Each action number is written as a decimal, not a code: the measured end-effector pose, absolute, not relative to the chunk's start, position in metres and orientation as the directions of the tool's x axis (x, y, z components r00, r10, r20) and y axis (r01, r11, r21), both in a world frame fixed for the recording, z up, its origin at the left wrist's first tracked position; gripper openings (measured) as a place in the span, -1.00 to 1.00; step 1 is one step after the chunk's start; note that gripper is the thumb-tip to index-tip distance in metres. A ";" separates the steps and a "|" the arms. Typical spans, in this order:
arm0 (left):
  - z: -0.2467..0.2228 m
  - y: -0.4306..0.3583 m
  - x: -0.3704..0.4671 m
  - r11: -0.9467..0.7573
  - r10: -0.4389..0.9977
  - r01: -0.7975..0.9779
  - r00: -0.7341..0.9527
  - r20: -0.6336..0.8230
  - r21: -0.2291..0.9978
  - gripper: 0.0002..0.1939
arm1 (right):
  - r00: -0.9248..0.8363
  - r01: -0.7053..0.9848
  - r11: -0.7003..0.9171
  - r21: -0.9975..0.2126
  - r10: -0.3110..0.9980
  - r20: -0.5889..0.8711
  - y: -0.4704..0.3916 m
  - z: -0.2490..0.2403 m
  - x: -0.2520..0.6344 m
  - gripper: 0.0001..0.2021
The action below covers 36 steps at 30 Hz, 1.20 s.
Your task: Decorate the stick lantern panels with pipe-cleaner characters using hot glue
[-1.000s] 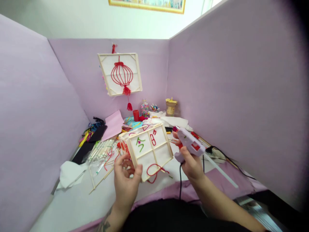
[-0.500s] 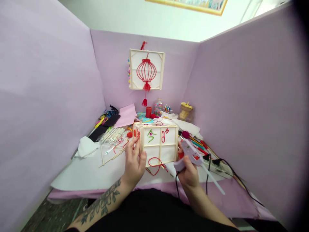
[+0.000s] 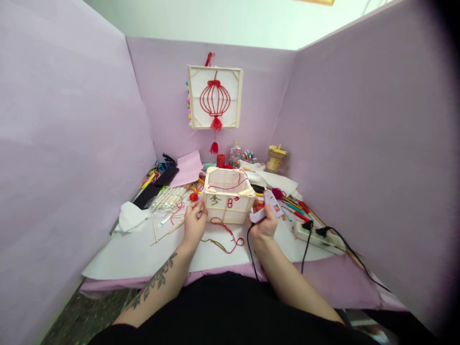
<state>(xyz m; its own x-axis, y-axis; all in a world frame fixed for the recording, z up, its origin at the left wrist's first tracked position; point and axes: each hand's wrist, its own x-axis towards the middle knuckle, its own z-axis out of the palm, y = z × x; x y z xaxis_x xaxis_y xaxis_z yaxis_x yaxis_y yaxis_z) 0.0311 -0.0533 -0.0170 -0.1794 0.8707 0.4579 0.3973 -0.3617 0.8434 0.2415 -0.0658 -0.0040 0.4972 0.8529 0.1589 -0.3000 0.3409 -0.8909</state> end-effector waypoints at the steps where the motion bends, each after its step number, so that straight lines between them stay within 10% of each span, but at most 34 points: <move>1: -0.017 -0.054 0.031 -0.356 0.877 0.397 -0.170 0.449 0.846 -0.64 | 0.530 -0.325 0.346 -0.880 0.837 0.133 -0.069 -0.005 0.243 -0.63; 6: -0.011 -0.077 0.036 -0.473 0.697 0.546 -0.249 0.673 0.692 -0.59 | 0.628 -0.379 0.409 -0.830 0.772 0.094 -0.106 -0.015 0.267 -0.72; 9: -0.011 -0.095 0.045 -0.678 0.561 0.590 0.031 0.827 0.438 -0.79 | 0.537 -0.137 0.325 -0.936 0.818 0.206 -0.127 -0.025 0.294 -0.71; 12: -0.012 -0.102 0.054 -0.711 0.667 0.578 0.372 0.645 0.402 -0.86 | 0.336 0.309 0.170 -0.936 0.901 0.275 -0.134 -0.028 0.323 -0.66; 18: -0.010 -0.101 0.053 -0.439 0.878 0.799 0.283 0.386 0.412 -0.77 | -0.008 0.807 0.155 -0.570 0.968 0.252 -0.128 -0.028 0.350 -0.45; 24: -0.007 -0.103 0.049 -0.381 0.913 0.821 0.260 0.315 0.425 -0.81 | -0.234 0.844 0.296 -0.447 0.953 0.191 -0.129 -0.022 0.358 -0.54; 31: -0.007 -0.104 0.056 -0.460 0.881 0.764 0.332 0.336 0.453 -0.86 | -0.127 0.630 0.473 -0.616 0.846 0.518 -0.141 0.013 0.325 -0.83; 36: -0.007 -0.104 0.054 -0.475 0.865 0.726 0.282 0.415 0.497 -0.85 | -0.219 0.699 0.329 -0.634 0.944 0.249 -0.138 0.019 0.260 -0.90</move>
